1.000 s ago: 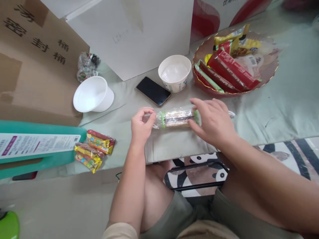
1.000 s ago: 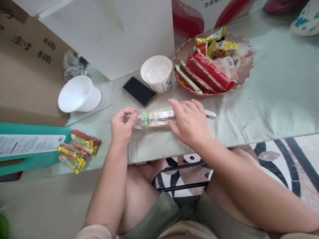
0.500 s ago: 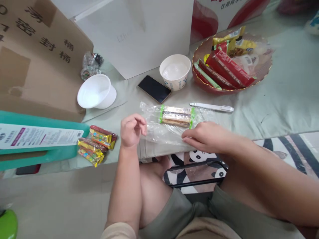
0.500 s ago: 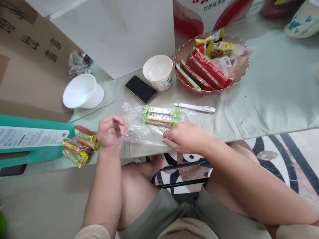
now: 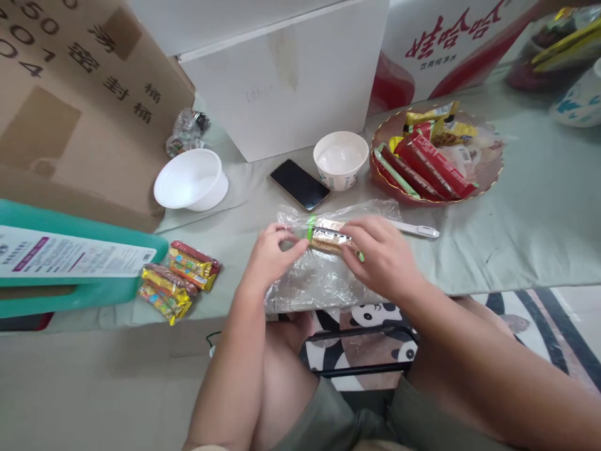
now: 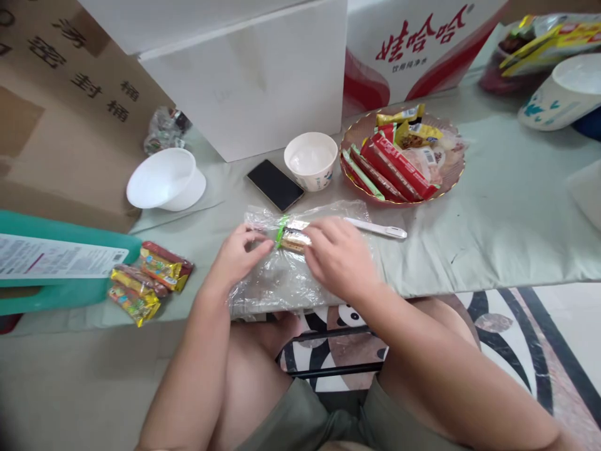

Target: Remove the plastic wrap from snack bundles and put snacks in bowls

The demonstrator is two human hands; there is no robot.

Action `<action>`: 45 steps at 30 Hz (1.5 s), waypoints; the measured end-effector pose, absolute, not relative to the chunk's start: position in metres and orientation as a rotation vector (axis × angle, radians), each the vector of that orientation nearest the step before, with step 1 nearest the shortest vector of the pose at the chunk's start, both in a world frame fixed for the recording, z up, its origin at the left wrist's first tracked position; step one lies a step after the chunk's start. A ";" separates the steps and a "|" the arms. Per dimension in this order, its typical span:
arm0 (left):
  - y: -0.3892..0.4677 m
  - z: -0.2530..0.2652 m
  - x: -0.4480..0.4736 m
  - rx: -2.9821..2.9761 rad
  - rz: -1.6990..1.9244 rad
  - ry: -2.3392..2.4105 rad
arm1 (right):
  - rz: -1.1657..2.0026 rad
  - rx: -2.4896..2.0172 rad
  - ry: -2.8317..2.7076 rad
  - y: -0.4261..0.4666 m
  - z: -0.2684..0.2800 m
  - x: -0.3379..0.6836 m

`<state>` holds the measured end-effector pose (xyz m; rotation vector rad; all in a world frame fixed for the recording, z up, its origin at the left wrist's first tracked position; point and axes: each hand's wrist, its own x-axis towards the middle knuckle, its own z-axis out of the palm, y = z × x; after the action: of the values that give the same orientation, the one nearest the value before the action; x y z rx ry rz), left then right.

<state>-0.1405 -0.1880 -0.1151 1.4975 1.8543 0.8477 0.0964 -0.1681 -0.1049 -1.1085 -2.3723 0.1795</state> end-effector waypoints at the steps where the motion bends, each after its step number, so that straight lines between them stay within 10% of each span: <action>1: -0.188 -0.114 -0.136 1.518 0.829 1.821 | 0.242 -1.061 -2.410 -0.169 -0.105 0.092; 20: -0.163 -0.098 -0.120 0.239 1.457 1.249 | 1.174 -1.171 -1.891 -0.137 -0.095 0.123; 31: -0.143 -0.095 -0.099 0.435 1.428 1.133 | 0.014 -1.547 -1.770 -0.063 -0.040 0.213; 45: -0.172 -0.096 -0.143 0.319 1.408 1.293 | 0.653 -0.636 -2.525 -0.201 -0.106 0.104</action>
<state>-0.1426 -0.1723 -0.0961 0.3188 1.2926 1.4077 0.1041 -0.2012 -0.1060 -0.6359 -2.5255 0.6531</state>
